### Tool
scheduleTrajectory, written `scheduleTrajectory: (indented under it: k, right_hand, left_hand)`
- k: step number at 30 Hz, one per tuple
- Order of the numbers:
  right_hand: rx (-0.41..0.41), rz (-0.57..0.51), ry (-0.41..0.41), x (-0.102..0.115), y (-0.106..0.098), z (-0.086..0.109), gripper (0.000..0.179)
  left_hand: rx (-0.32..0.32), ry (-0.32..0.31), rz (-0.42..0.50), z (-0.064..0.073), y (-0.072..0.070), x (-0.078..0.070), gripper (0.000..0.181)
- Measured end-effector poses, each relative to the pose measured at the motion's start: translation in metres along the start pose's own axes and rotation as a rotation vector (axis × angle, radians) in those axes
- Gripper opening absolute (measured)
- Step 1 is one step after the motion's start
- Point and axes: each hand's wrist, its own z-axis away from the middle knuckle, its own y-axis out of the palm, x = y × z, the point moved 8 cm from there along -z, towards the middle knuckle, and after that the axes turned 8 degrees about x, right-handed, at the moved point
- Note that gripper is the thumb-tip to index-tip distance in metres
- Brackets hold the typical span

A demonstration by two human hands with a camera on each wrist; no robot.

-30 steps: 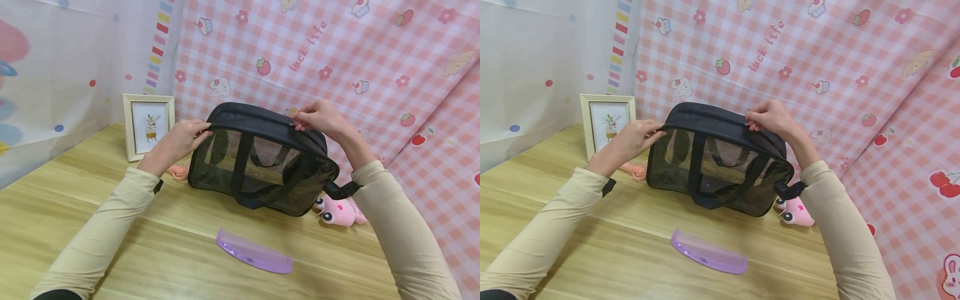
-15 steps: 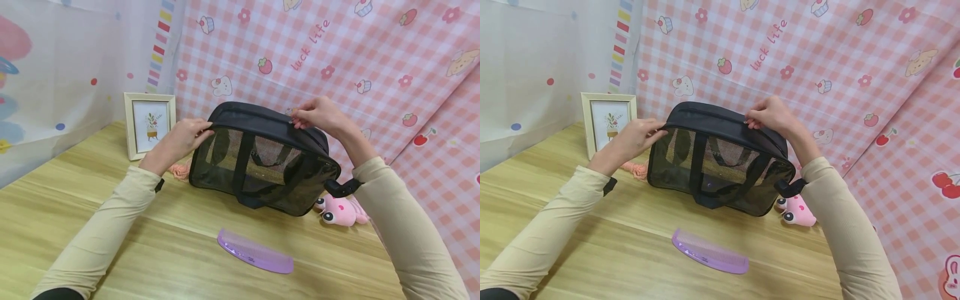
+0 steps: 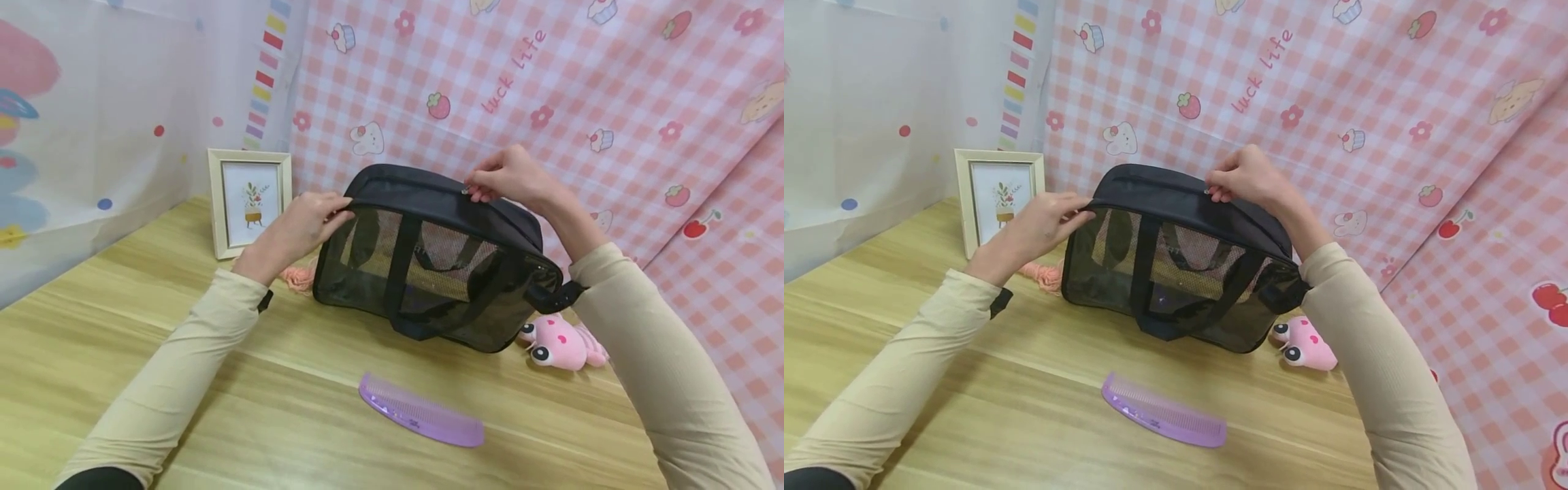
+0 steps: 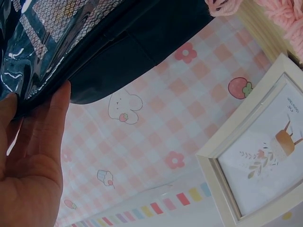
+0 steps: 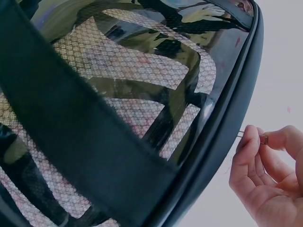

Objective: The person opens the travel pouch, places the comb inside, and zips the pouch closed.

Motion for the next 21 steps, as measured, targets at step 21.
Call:
scheduleTrajectory:
  k: [21]
  right_hand:
    - [0.036, -0.003, 0.009, 0.018, 0.015, -0.015, 0.026]
  left_hand:
    - [0.014, -0.021, 0.013, -0.001, -0.001, 0.000, 0.024]
